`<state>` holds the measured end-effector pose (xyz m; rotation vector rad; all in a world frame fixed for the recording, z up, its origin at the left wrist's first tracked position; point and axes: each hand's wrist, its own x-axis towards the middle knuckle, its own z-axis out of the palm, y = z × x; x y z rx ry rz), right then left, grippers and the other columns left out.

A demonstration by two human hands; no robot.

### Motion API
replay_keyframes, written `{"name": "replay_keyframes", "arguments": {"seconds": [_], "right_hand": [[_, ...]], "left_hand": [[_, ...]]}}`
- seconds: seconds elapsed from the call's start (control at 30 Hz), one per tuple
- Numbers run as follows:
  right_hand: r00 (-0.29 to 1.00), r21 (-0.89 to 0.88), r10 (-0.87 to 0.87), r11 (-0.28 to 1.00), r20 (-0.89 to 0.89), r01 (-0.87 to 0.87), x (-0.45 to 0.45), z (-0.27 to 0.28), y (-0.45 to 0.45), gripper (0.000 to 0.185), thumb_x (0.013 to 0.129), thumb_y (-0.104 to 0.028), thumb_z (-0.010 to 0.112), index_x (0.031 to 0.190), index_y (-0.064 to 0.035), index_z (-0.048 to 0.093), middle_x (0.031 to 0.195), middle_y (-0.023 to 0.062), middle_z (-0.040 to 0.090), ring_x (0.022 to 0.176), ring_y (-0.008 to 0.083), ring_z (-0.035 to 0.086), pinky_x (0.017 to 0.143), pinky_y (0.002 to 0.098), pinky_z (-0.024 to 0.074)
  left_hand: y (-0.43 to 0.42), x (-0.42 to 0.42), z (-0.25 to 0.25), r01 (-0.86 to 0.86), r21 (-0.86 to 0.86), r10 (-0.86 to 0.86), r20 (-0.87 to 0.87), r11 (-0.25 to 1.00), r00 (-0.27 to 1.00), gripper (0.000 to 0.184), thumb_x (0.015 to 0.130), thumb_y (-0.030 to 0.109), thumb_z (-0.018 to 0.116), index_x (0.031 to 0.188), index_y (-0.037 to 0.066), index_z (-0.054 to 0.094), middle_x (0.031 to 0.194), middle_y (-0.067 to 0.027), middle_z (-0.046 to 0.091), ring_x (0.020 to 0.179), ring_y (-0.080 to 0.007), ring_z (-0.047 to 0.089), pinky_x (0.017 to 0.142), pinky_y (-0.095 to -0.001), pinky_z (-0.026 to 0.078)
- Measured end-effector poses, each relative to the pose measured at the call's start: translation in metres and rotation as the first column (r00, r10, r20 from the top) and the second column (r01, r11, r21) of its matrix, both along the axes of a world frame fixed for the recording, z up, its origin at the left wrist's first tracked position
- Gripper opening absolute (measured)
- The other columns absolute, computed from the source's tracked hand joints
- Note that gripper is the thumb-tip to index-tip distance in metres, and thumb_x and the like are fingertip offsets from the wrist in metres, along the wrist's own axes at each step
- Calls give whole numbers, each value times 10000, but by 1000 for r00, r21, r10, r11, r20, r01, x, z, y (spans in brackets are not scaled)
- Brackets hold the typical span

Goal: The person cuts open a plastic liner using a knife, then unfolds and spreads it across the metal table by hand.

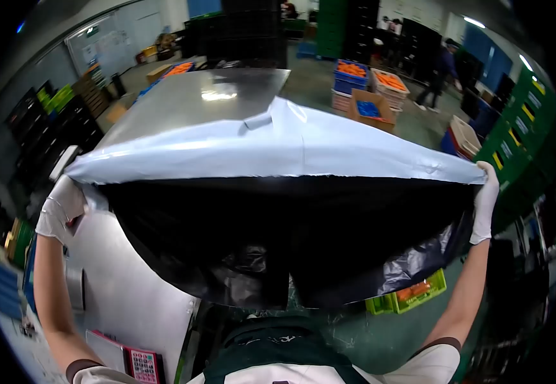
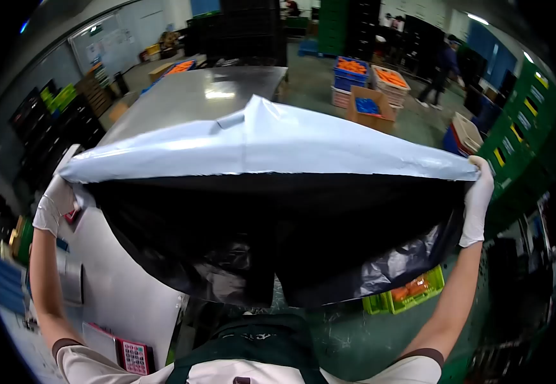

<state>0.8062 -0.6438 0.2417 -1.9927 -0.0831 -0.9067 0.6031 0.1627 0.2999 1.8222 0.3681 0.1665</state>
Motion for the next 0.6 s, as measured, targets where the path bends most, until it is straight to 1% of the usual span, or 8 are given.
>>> {"name": "replay_keyframes", "arguments": {"seconds": [0.03, 0.07, 0.1, 0.17, 0.27, 0.43, 0.5, 0.6], "right_hand": [[976, 472, 216, 857, 34, -206, 17, 0, 14, 229, 788, 37, 555, 1009, -7, 596, 898, 110, 629, 853, 189, 602, 782, 296, 478], [994, -301, -4, 953, 109, 37, 23, -11, 30, 243, 823, 25, 553, 1059, -27, 582, 938, 92, 623, 885, 170, 590, 811, 305, 479], [992, -402, 115, 912, 51, -85, 28, -14, 62, 253, 803, 12, 567, 1051, -31, 587, 961, 124, 633, 910, 217, 616, 823, 304, 475], [970, -633, 230, 763, 81, -128, 35, -19, 111, 243, 775, -3, 587, 1016, -27, 601, 960, 155, 641, 900, 288, 632, 799, 308, 482], [913, -498, 394, 774, -105, -391, 34, 2, 179, 161, 747, -39, 629, 907, -19, 632, 846, 144, 657, 818, 325, 646, 740, 323, 500], [645, -344, 708, 553, -285, -759, 40, -6, 291, 226, 780, -148, 682, 968, -25, 667, 861, 120, 685, 814, 238, 664, 751, 313, 495], [493, -289, 805, 411, -331, -865, 49, -36, 340, 262, 768, -147, 698, 1001, -31, 672, 887, 114, 689, 848, 183, 645, 780, 292, 481], [152, 93, 846, 230, -512, -969, 39, -47, 401, 358, 750, -91, 710, 1096, -24, 648, 955, 69, 690, 899, 120, 599, 826, 269, 460]], "left_hand": [[-4, -13, 11, -139, -488, 174, 28, 862, 984, 327, 899, 248, 514, 1194, 118, 564, 1229, -32, 561, 1207, -202, 461, 1063, -336, 342], [31, -30, 3, -48, -290, 119, 233, 956, 965, 327, 901, 240, 516, 1201, 116, 559, 1232, -33, 566, 1203, -201, 468, 1069, -333, 336], [44, -48, 10, -115, 85, 89, 262, 990, 961, 327, 906, 233, 504, 1203, 108, 558, 1247, -36, 566, 1206, -201, 471, 1074, -337, 331], [64, -90, 35, -332, 653, 190, 281, 680, 941, 332, 912, 228, 492, 1212, 95, 546, 1266, -44, 560, 1210, -203, 471, 1079, -340, 323], [67, -170, 103, -530, 772, 418, 377, 351, 826, 350, 914, 233, 488, 1230, 84, 515, 1278, -56, 542, 1217, -209, 461, 1081, -340, 316], [56, -255, 158, -634, 773, 537, 530, 12, 656, 386, 918, 243, 482, 1261, 67, 464, 1299, -77, 511, 1228, -219, 444, 1083, -340, 303], [54, -265, 171, -653, 752, 536, 591, -95, 603, 402, 919, 247, 479, 1273, 59, 444, 1307, -86, 499, 1232, -223, 438, 1084, -340, 298], [64, -266, 184, -678, 707, 508, 667, -202, 545, 427, 922, 253, 476, 1291, 49, 413, 1320, -98, 480, 1239, -229, 428, 1085, -340, 290]]}}
